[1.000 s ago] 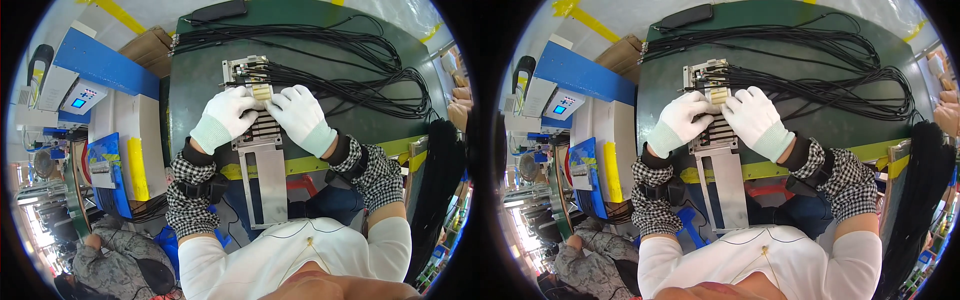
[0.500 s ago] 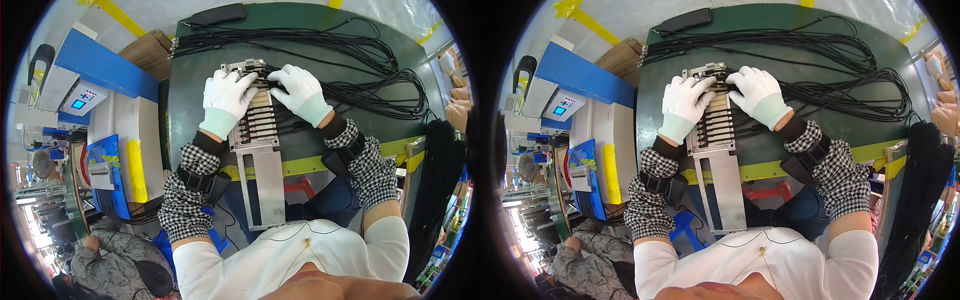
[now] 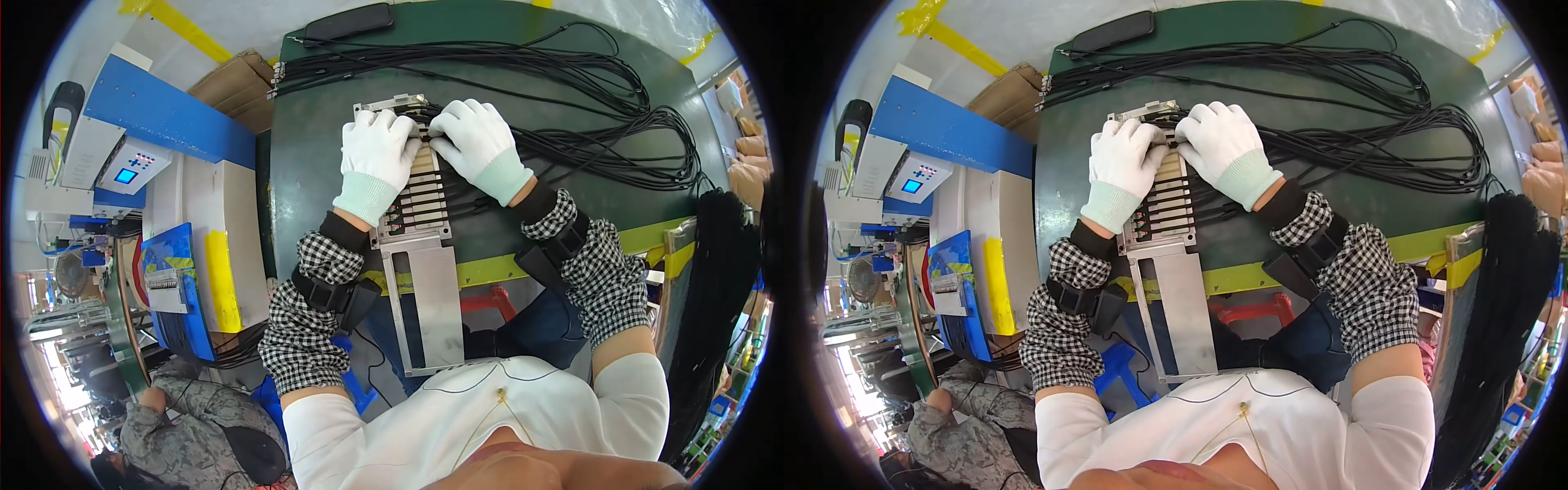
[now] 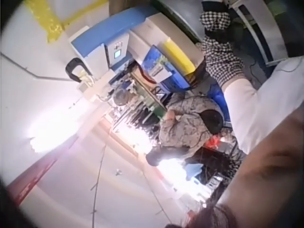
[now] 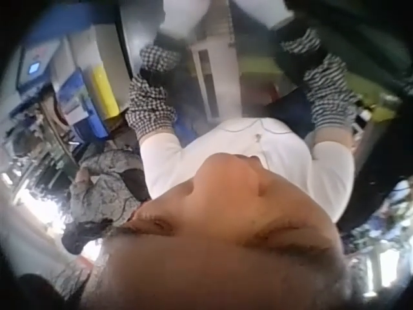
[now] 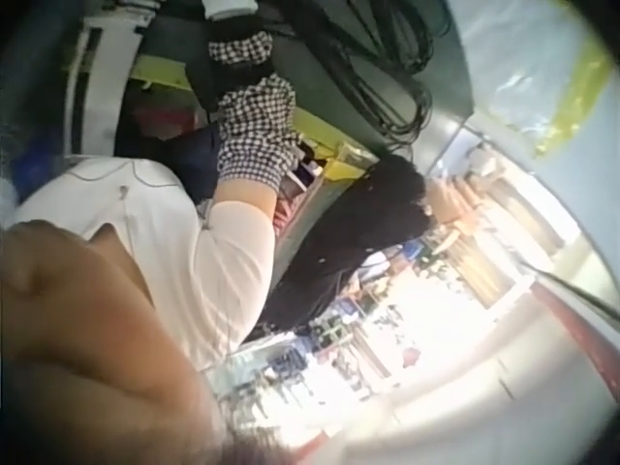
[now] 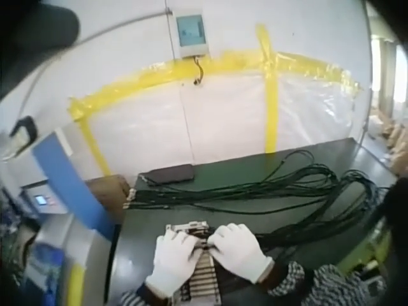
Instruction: Organizing and placing black cables into a metal fixture on an assembly line workbench.
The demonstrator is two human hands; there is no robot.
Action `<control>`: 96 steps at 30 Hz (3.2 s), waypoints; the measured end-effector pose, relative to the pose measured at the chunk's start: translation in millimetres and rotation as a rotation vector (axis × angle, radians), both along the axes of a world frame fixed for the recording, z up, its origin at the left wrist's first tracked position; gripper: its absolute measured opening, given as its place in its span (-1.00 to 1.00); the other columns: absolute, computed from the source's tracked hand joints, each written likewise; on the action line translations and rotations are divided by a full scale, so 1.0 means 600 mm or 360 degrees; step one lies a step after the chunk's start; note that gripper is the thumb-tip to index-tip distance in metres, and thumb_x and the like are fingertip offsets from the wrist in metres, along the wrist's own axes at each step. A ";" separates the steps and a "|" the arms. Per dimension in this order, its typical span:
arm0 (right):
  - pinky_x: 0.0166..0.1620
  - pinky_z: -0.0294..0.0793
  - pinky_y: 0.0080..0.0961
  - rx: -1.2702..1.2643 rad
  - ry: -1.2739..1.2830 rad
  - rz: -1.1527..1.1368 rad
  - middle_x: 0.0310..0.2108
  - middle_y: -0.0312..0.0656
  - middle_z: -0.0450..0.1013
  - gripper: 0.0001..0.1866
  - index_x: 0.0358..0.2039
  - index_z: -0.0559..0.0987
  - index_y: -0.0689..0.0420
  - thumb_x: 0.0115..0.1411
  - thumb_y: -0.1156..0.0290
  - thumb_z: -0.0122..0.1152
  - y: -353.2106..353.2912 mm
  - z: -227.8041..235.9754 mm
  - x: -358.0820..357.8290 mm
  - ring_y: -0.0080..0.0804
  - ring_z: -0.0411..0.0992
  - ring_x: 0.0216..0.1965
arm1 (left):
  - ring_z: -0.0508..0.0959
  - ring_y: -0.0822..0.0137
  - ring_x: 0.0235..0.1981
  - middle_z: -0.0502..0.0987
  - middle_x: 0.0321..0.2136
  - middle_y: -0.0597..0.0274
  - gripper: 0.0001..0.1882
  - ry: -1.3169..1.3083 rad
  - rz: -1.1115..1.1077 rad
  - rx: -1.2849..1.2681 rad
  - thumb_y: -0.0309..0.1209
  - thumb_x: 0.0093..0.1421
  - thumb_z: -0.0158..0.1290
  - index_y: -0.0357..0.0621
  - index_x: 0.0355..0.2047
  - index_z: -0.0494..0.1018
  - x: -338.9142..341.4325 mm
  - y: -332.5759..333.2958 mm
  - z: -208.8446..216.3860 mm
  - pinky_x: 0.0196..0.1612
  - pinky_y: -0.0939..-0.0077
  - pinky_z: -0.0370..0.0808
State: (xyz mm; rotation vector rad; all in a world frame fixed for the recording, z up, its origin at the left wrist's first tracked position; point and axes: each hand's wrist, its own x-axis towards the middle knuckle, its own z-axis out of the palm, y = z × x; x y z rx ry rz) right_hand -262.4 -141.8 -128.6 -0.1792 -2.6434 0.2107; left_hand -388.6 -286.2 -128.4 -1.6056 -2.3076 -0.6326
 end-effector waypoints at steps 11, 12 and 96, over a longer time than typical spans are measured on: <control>-0.17 0.42 -0.36 -0.0134 0.0504 0.0131 -0.44 -0.29 0.51 -0.84 -0.32 0.63 0.02 0.05 0.35 0.33 -0.013 0.015 0.010 -0.29 0.47 -0.34 | 0.49 0.06 -0.29 0.57 -0.36 0.26 -0.86 -0.0460 -0.0075 0.0459 -0.28 0.11 0.16 -0.03 -0.37 0.51 -0.002 -0.032 0.028 -0.18 0.25 0.44; -0.17 0.42 -0.36 -0.0133 0.0502 0.0133 -0.44 -0.29 0.51 -0.84 -0.32 0.63 0.02 0.05 0.35 0.33 -0.012 0.021 0.013 -0.29 0.47 -0.34 | 0.49 0.06 -0.29 0.57 -0.36 0.26 -0.86 -0.0462 -0.0073 0.0461 -0.28 0.11 0.16 -0.03 -0.37 0.51 -0.005 -0.040 0.039 -0.18 0.25 0.44; -0.26 0.52 -0.40 -0.0507 0.0299 0.0273 -0.40 -0.17 0.56 -0.82 -0.27 0.66 0.07 0.09 0.35 0.33 -0.040 0.031 0.013 -0.22 0.54 -0.37 | 0.44 0.63 -0.36 0.53 -0.31 0.32 -0.85 -0.2034 -0.0297 0.0417 -0.53 0.22 0.02 -0.30 -0.19 0.44 -0.008 -0.057 0.042 -0.30 0.68 0.40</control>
